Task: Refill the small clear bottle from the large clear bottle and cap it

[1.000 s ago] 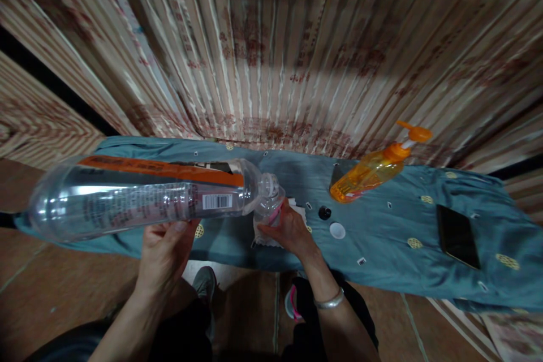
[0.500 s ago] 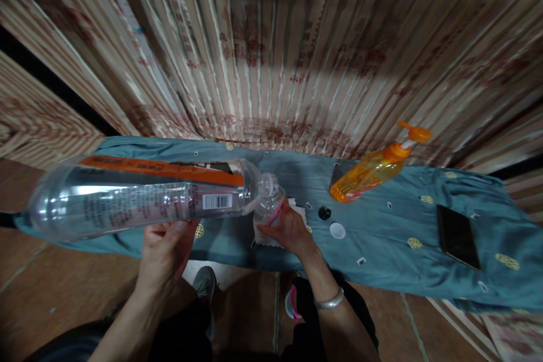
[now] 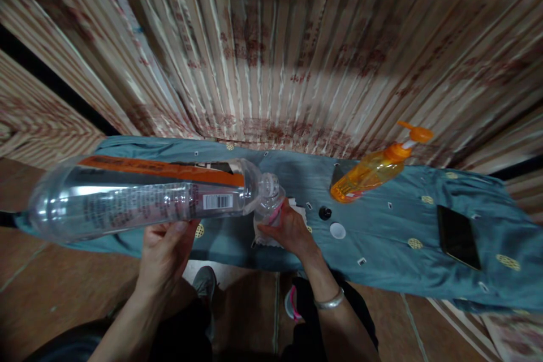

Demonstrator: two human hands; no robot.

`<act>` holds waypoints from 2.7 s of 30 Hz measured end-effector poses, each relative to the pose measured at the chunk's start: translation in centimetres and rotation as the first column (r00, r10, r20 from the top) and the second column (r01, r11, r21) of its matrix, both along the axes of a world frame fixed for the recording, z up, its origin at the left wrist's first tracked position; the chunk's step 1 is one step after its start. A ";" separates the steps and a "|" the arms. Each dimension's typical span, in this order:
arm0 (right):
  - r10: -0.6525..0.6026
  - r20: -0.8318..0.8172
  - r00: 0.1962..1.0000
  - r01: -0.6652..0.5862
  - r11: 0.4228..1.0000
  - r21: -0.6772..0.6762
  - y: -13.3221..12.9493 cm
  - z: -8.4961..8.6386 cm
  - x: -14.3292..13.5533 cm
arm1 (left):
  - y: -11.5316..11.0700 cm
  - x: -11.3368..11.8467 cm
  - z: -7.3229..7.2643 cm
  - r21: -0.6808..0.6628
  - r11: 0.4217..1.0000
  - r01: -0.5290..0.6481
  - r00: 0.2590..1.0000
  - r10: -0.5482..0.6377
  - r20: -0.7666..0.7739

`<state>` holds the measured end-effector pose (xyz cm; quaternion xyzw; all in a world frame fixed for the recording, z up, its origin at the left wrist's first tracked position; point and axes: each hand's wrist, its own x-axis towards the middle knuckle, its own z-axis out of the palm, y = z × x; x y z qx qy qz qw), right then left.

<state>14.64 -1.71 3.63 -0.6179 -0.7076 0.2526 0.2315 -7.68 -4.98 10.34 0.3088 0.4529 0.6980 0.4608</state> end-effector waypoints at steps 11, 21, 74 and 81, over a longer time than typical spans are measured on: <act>-0.003 0.013 1.000 0.003 1.000 -0.002 0.1 0.0 -0.1 | 0.0 0.1 0.2 -0.008 1.000 -0.005 1.000 0.005 0.024; 0.009 -0.014 1.000 -0.009 1.000 0.001 0.2 0.1 -0.1 | 0.0 0.1 0.1 -0.019 1.000 0.010 0.999 -0.009 0.037; 0.022 -0.004 1.000 -0.022 0.999 0.036 0.2 -0.6 0.1 | 0.0 0.1 0.0 -0.038 0.999 0.017 1.000 -0.016 0.022; 0.030 -0.013 0.999 -0.030 0.999 0.026 0.2 -0.3 0.0 | 0.0 0.1 0.2 -0.046 0.999 0.019 1.000 -0.018 0.022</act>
